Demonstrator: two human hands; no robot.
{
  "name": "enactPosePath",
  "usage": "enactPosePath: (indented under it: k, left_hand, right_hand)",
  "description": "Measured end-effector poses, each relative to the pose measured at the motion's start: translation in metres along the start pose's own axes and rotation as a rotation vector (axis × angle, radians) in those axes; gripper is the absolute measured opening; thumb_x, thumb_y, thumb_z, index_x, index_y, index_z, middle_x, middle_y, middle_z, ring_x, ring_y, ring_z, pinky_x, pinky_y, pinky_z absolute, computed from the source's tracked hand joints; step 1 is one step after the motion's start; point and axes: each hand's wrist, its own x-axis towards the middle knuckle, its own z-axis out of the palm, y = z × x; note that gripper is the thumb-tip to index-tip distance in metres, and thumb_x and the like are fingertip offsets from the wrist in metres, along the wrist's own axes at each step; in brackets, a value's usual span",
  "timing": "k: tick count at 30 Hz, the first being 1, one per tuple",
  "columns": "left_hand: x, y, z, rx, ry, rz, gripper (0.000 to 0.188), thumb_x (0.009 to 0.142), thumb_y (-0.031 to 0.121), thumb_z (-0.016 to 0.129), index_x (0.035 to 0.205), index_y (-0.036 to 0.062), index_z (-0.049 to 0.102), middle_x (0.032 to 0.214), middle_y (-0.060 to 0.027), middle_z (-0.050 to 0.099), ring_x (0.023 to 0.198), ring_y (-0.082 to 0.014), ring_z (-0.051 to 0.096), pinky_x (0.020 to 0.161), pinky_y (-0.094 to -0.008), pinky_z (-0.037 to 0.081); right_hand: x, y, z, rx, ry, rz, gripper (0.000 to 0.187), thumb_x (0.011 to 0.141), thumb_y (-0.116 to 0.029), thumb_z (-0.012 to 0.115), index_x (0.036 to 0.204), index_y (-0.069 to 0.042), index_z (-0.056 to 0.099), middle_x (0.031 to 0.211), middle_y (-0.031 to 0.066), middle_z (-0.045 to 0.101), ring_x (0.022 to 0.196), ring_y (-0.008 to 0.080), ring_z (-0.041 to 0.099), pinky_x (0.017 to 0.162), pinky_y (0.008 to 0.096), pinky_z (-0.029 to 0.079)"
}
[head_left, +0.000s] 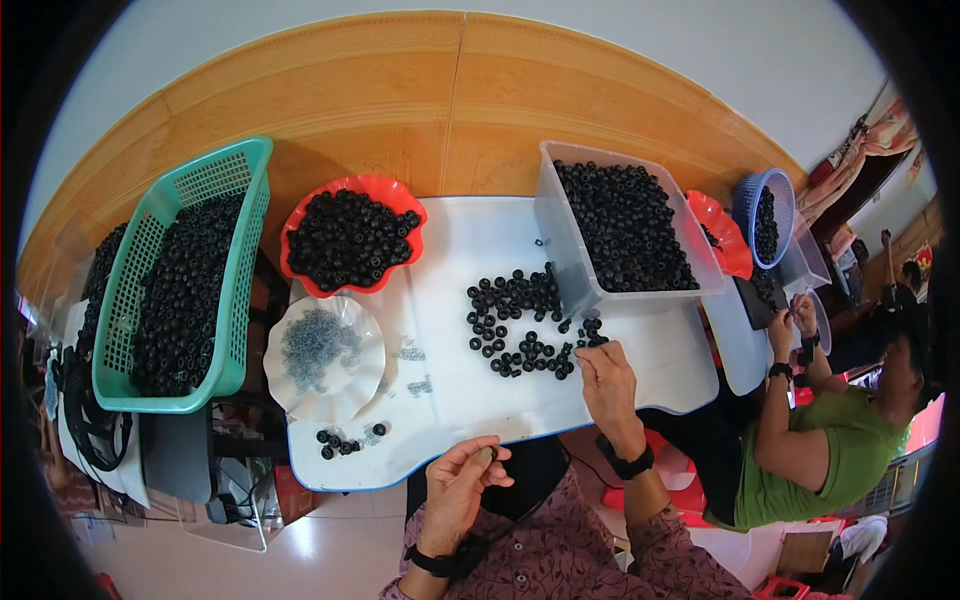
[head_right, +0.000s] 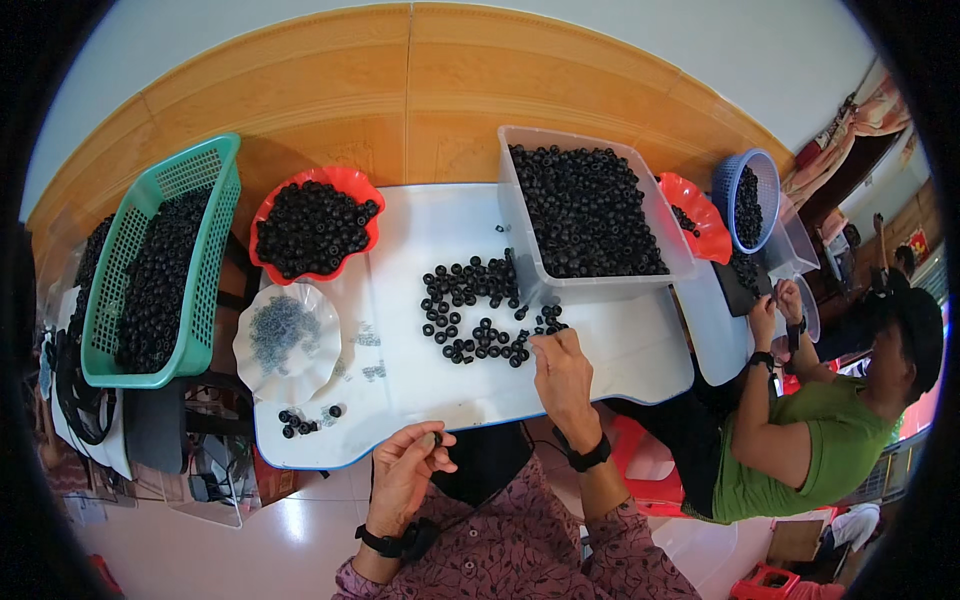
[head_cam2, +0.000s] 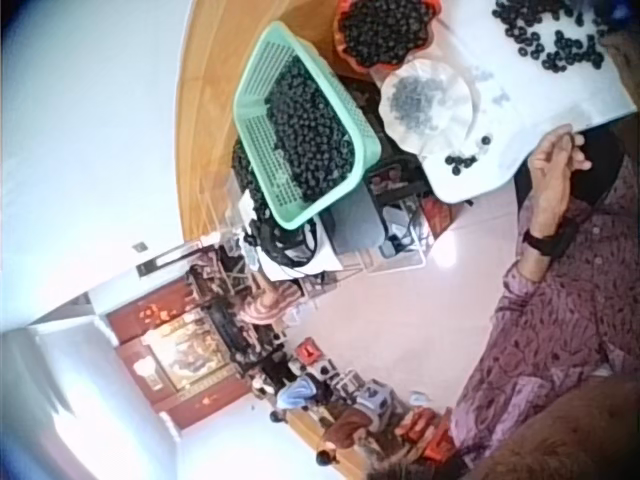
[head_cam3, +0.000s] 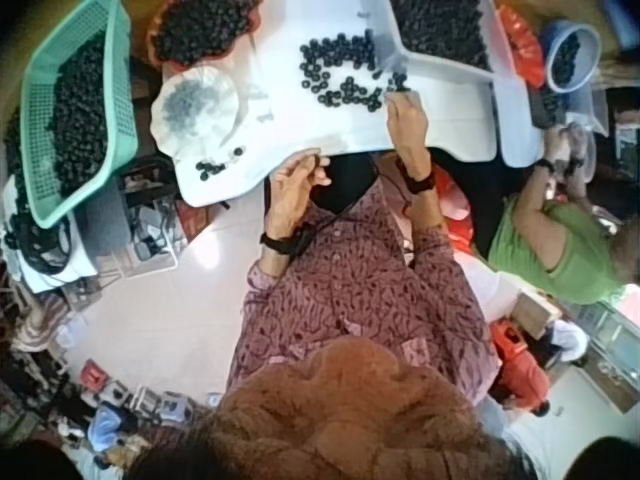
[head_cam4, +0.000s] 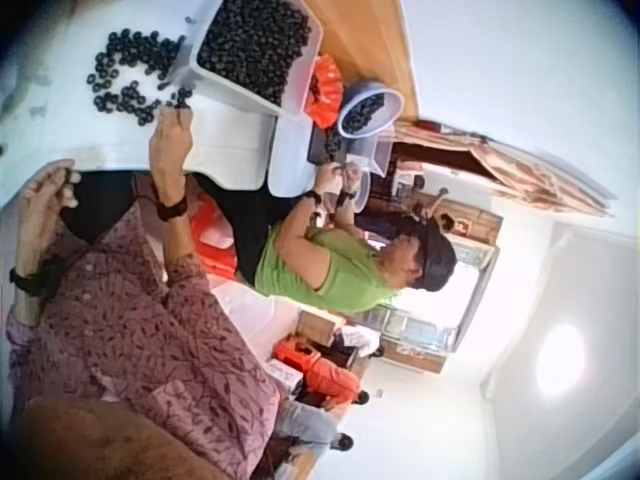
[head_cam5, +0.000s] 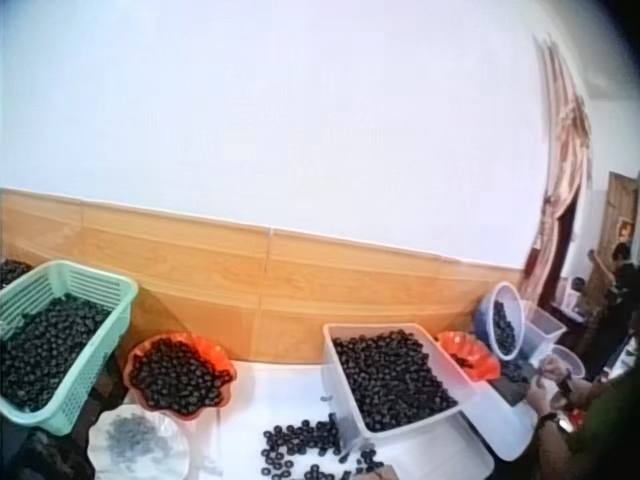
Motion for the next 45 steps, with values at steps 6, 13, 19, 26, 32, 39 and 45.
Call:
enactPosePath:
  k: [6,13,19,26,32,39,45]
  left_hand:
    - [0.003,-0.002,0.000,0.051,0.030,-0.008,0.022,0.097,0.004,0.051,0.113,-0.0061,0.062,0.097,-0.0170,0.066,0.075,-0.0148,0.064,0.071,-0.0326,0.060]
    - [0.007,-0.004,0.000,0.052,0.011,0.015,0.022,0.097,0.004,0.051,0.114,-0.0057,0.061,0.099,-0.0172,0.066,0.077,-0.0149,0.064,0.072,-0.0328,0.060]
    - [0.006,-0.003,0.001,0.029,0.001,-0.006,0.023,0.098,0.005,0.049,0.115,-0.0057,0.060,0.100,-0.0176,0.066,0.078,-0.0150,0.064,0.072,-0.0322,0.060]
    - [0.004,-0.001,0.000,-0.109,-0.051,-0.029,0.025,0.099,0.007,0.050,0.118,-0.0045,0.059,0.104,-0.0184,0.065,0.082,-0.0140,0.064,0.076,-0.0310,0.059]
    - [0.002,-0.003,-0.006,-0.254,-0.097,-0.018,0.027,0.099,0.009,0.051,0.121,-0.0044,0.058,0.108,-0.0191,0.064,0.087,-0.0149,0.064,0.082,-0.0320,0.058]
    - [-0.002,-0.002,-0.007,-0.300,-0.124,-0.003,0.027,0.098,0.007,0.051,0.121,-0.0043,0.058,0.111,-0.0197,0.062,0.090,-0.0166,0.064,0.085,-0.0334,0.058]
    - [-0.002,-0.005,-0.015,-0.308,-0.109,0.014,0.026,0.097,0.005,0.052,0.120,-0.0047,0.058,0.107,-0.0182,0.062,0.088,-0.0166,0.064,0.084,-0.0330,0.058]
  right_hand:
    - [0.009,0.005,0.007,-0.104,-0.053,-0.067,0.013,0.082,-0.001,0.066,0.091,-0.009,0.070,0.084,0.0097,0.055,0.069,0.0271,0.061,0.060,0.0376,0.049]
    - [0.018,0.002,0.011,-0.196,-0.101,-0.122,0.013,0.079,-0.002,0.067,0.090,-0.010,0.070,0.084,0.0090,0.054,0.070,0.0278,0.061,0.060,0.0394,0.049]
    - [0.022,0.001,0.014,-0.224,-0.108,-0.180,0.010,0.076,-0.001,0.066,0.084,-0.006,0.067,0.084,0.0089,0.054,0.072,0.0290,0.061,0.060,0.0401,0.049]
    - [0.021,0.004,0.016,-0.232,-0.099,-0.208,0.006,0.078,-0.002,0.064,0.084,-0.003,0.062,0.088,0.0097,0.057,0.076,0.0309,0.062,0.063,0.0418,0.050]
    - [0.020,0.008,0.016,-0.230,-0.086,-0.257,0.005,0.078,-0.001,0.063,0.082,-0.003,0.060,0.090,0.0103,0.057,0.079,0.0310,0.060,0.067,0.0430,0.048]
    - [0.018,0.010,0.016,-0.248,-0.087,-0.241,0.010,0.078,0.002,0.062,0.087,-0.001,0.061,0.092,0.0110,0.058,0.081,0.0310,0.060,0.068,0.0413,0.049]
    - [-0.010,-0.034,-0.004,0.123,-0.115,-0.104,0.014,0.086,0.003,0.057,0.099,0.002,0.061,0.090,0.0107,0.062,0.074,0.0229,0.063,0.064,0.0341,0.051]
